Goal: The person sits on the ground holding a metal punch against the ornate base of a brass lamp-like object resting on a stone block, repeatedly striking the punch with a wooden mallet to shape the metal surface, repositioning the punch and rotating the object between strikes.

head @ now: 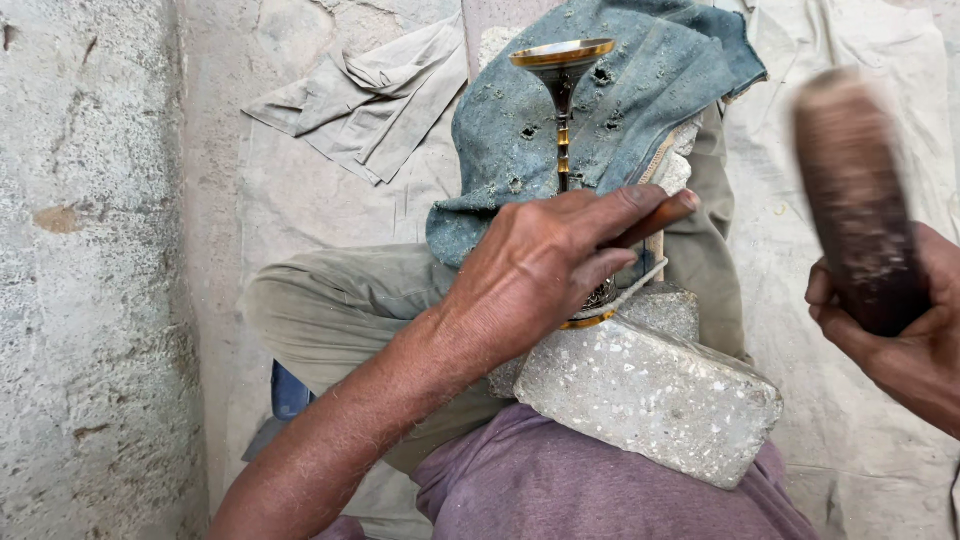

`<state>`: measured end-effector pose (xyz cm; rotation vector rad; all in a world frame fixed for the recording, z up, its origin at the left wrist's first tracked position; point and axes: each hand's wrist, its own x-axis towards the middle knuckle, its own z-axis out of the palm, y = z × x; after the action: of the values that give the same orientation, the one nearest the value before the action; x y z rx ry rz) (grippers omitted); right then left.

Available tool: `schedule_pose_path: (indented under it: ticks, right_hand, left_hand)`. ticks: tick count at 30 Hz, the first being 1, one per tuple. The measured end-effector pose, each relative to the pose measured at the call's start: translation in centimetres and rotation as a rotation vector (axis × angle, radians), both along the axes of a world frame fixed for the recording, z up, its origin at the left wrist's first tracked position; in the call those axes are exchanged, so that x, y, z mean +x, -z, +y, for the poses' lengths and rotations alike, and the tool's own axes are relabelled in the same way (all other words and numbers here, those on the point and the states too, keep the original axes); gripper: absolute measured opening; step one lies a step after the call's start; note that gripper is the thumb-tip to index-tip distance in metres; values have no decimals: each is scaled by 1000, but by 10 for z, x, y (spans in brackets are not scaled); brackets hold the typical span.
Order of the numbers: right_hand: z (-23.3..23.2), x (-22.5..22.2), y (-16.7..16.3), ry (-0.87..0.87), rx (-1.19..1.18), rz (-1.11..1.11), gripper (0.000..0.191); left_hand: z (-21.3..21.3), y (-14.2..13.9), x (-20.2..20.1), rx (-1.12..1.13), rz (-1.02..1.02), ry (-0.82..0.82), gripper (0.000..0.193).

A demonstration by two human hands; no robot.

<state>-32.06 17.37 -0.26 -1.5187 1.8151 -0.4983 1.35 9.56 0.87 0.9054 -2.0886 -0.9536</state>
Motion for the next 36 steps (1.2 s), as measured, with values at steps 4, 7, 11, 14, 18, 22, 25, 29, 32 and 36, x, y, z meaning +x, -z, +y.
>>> schedule_pose_path:
  ticks: [4,7,11,14,18,22,25,29,32,36]
  right_hand:
    - [-6,3,-5,-101,-39,307,27]
    - [-11,3,-5,142,120,-36,31]
    - [-13,-3,-1,151,167,79,37]
    - [-15,-12,8,195,320,-3,39]
    - [-15,-35,23,1090,373,-962,41]
    - [0,-72,43,390,295,-117,42]
    - [-5,-100,76,1268,337,-1401,37]
    - [3,-115,96,1444,227,-1606,30]
    - [11,-101,78,970,165,-964,27]
    - [11,-60,37,269,94,-83,27]
  left_hand:
    - [-7,2,-3,75,-137,20,47]
    - [-11,4,-1,19,-66,42,47]
    - [-10,6,0,30,-152,53,51]
    - [-11,10,0,39,-95,68,52]
    - [-11,15,0,6,-37,53,57]
    - [-12,18,-1,14,-89,57,55]
    - [-12,18,0,38,-69,67,56]
    - [-15,17,0,27,-53,85,57]
    - [-17,17,0,43,-78,96,57]
    - [-20,17,1,34,-17,147,61]
